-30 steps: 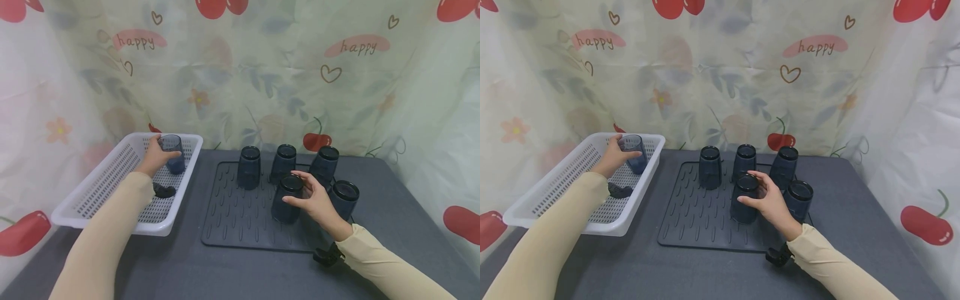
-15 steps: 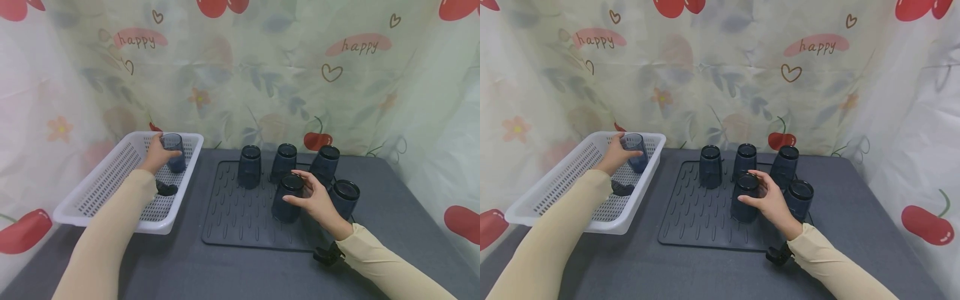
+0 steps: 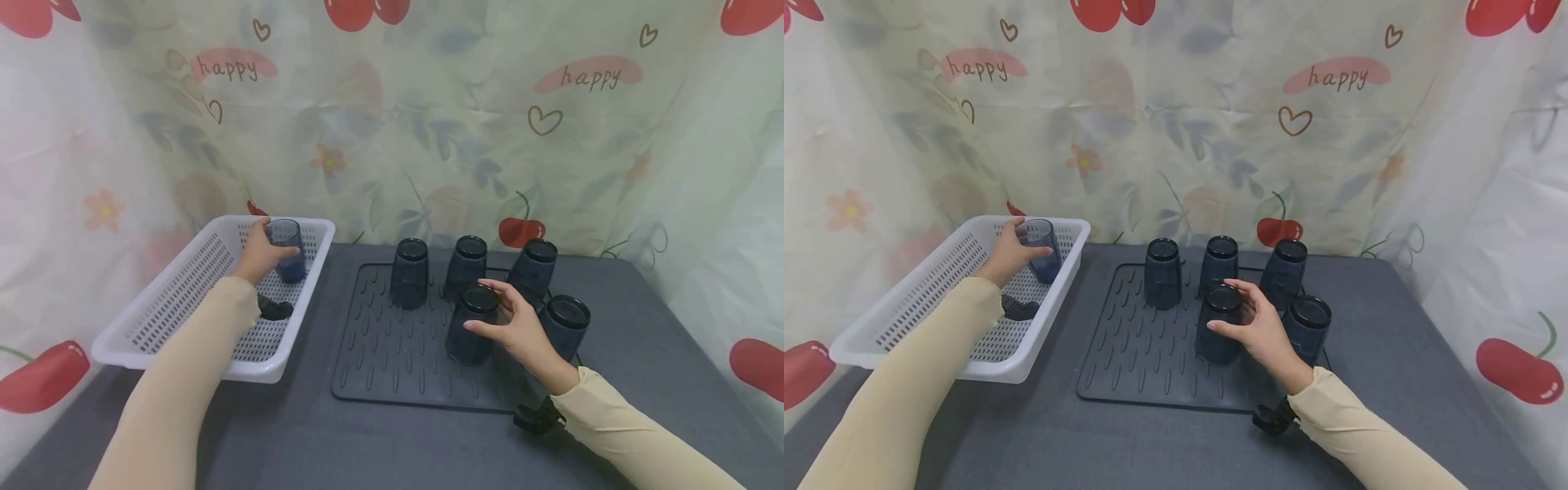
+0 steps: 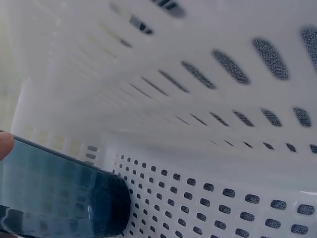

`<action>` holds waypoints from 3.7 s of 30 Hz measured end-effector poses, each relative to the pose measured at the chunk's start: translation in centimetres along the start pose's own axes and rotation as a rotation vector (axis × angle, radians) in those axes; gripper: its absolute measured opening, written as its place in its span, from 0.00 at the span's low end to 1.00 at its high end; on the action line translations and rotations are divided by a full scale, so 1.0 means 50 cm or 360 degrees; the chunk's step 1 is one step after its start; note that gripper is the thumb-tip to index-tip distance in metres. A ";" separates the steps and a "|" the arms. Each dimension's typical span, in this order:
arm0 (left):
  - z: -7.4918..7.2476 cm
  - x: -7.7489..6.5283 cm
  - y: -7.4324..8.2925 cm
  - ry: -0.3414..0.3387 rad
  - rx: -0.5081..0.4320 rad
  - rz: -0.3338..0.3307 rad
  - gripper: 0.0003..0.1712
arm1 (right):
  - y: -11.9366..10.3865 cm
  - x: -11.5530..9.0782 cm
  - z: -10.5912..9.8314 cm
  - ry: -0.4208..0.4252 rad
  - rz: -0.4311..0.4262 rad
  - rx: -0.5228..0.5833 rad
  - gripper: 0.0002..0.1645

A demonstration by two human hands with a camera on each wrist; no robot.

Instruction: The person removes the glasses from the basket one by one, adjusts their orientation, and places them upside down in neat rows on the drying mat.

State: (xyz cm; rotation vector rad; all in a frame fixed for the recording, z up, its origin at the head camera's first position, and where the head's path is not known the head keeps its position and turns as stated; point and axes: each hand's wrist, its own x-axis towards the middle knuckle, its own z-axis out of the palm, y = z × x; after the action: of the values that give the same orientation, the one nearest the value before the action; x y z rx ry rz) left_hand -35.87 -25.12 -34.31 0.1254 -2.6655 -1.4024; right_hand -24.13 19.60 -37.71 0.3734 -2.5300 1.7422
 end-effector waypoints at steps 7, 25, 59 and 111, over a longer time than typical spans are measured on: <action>0.001 -0.001 0.000 -0.0004 -0.0008 0.0004 0.55 | 0.002 0.000 0.000 0.0007 0.0005 -0.0001 0.48; -0.006 -0.001 0.002 0.0024 -0.0036 -0.0030 0.56 | -0.003 -0.001 0.000 0.0007 0.0009 0.0014 0.46; -0.038 -0.046 0.048 0.0033 -0.0067 -0.0219 0.56 | -0.009 0.003 -0.012 -0.0079 -0.0027 -0.0042 0.46; -0.040 -0.218 0.212 0.0473 -0.0918 0.0174 0.48 | -0.070 -0.006 -0.046 -0.0001 -0.0381 0.0130 0.43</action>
State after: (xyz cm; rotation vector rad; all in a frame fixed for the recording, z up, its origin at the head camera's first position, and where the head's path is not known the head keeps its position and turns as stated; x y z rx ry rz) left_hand -24.98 -19.29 -25.26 0.1153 -1.9209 -1.8750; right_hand -23.28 20.58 -33.73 0.6511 -2.3064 1.7551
